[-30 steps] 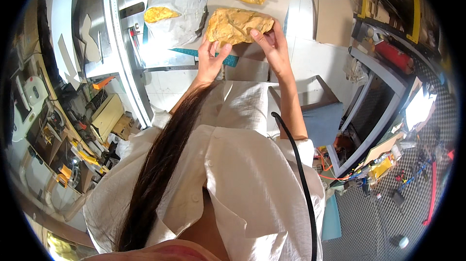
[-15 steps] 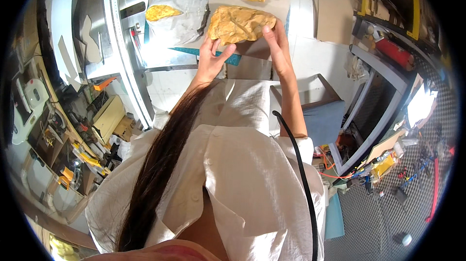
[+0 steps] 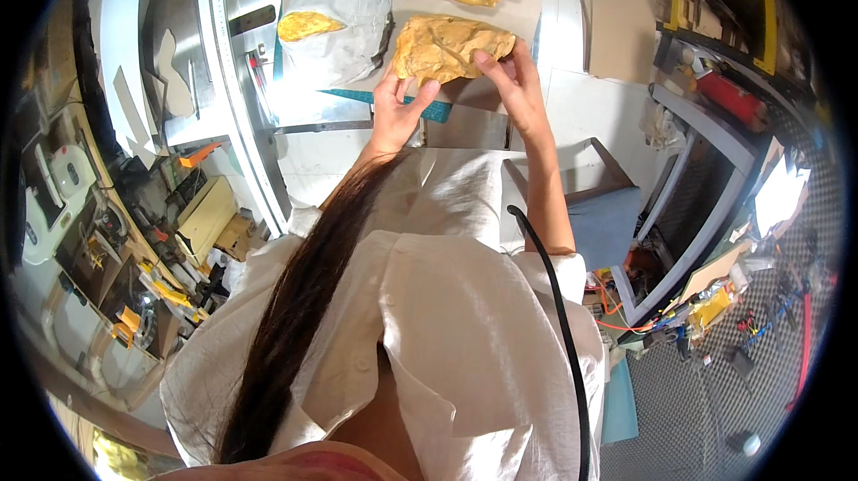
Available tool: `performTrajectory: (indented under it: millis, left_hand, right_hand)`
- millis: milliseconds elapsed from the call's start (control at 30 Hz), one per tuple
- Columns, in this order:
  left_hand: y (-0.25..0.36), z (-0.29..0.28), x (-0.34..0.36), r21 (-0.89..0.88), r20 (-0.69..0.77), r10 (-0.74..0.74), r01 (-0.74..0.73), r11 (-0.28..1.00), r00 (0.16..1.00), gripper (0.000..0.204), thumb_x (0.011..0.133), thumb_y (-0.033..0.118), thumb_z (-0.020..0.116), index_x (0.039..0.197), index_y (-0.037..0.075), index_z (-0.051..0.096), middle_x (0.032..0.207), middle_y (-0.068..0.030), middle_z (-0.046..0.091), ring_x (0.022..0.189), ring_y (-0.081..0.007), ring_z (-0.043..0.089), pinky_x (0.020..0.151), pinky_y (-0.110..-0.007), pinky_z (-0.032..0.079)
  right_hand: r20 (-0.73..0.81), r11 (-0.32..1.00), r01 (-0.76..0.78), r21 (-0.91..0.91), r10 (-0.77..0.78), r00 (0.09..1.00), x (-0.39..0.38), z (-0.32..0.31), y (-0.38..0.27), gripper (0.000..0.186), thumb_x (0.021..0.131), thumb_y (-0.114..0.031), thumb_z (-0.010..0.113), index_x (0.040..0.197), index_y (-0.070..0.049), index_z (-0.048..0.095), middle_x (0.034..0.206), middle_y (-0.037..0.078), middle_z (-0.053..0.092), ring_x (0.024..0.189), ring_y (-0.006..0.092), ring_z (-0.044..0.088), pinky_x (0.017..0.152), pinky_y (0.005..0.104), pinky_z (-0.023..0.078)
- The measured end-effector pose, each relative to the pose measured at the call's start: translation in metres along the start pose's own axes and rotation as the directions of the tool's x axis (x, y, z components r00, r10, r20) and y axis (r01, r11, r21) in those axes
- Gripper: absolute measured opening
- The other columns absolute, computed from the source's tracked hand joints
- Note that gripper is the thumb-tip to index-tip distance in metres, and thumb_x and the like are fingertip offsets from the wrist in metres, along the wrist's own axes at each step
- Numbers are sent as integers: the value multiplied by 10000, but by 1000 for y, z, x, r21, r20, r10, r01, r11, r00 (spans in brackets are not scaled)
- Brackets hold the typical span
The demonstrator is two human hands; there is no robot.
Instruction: The person uses a utility knife to cut a piece of beige material on a cutting mat, following a template. They then handle a yellow sculpted object, placing it on the mat and inspecting it. The person also retrieves a small plastic bag from a shelf and opens it.
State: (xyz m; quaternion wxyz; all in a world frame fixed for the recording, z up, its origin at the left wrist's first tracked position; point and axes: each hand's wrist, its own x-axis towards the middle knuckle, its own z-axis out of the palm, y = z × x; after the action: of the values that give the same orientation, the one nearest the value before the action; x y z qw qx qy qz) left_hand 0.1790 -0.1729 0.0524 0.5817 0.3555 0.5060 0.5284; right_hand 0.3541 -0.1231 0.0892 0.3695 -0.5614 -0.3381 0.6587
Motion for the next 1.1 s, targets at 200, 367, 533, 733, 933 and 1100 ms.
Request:
performTrajectory:
  millis: [200, 367, 533, 733, 933, 1100]
  left_hand:
    - [1, -1, 0, -10, 7, -48, 48, 999, 999, 476, 784, 2, 709, 1211, -63, 509, 1185, -94, 496, 1124, -184, 526, 978, -298, 411]
    - [2, 1, 1, -8, 10, -62, 62, 998, 998, 527, 789, 24, 710, 1251, -56, 469, 1210, -92, 478, 1150, -179, 505, 999, -299, 392]
    - [3, 4, -1, -15, -4, -79, 79, 997, 997, 589, 800, 38, 699, 1304, -44, 406, 1258, -102, 473, 1170, -184, 493, 1018, -301, 367]
    - [-2, 3, -3, -39, 5, -143, 143, 989, 990, 595, 815, 20, 679, 1328, -27, 380, 1260, -105, 507, 1190, -181, 474, 1033, -303, 340]
    - [4, 4, -2, -53, -22, -182, 180, 982, 983, 600, 814, 4, 680, 1329, -9, 373, 1264, -95, 499, 1194, -179, 469, 1031, -309, 346]
    - [18, 6, 0, -31, -3, -204, 204, 978, 979, 596, 823, 14, 673, 1336, -4, 369, 1267, -91, 491, 1195, -186, 470, 1031, -317, 350]
  right_hand:
    - [2, 997, 65, 51, -65, 998, -2, 4, 4, 504, 887, -180, 641, 1281, 26, 404, 1215, 121, 517, 1123, 178, 491, 976, 307, 378]
    - [3, 989, 124, 74, -125, 992, -5, 10, 3, 476, 910, -116, 601, 1303, 20, 369, 1229, 123, 505, 1144, 189, 482, 991, 323, 375]
    - [6, 990, 118, 72, -119, 993, -4, 7, 4, 472, 920, -100, 582, 1325, 6, 362, 1234, 121, 505, 1151, 183, 479, 996, 317, 370]
    - [6, 990, 122, 69, -123, 992, -4, 9, 2, 482, 922, -109, 578, 1340, -2, 362, 1198, 112, 534, 1115, 171, 504, 979, 297, 381]
    - [-30, 995, 100, 14, -100, 995, -4, 8, 7, 531, 906, -142, 624, 1342, -10, 352, 1147, 131, 557, 1042, 180, 551, 912, 290, 446]
    - [-25, 991, 114, 74, -112, 993, -4, 5, 12, 535, 894, -145, 639, 1332, -8, 363, 1175, 134, 544, 1078, 190, 545, 938, 306, 441]
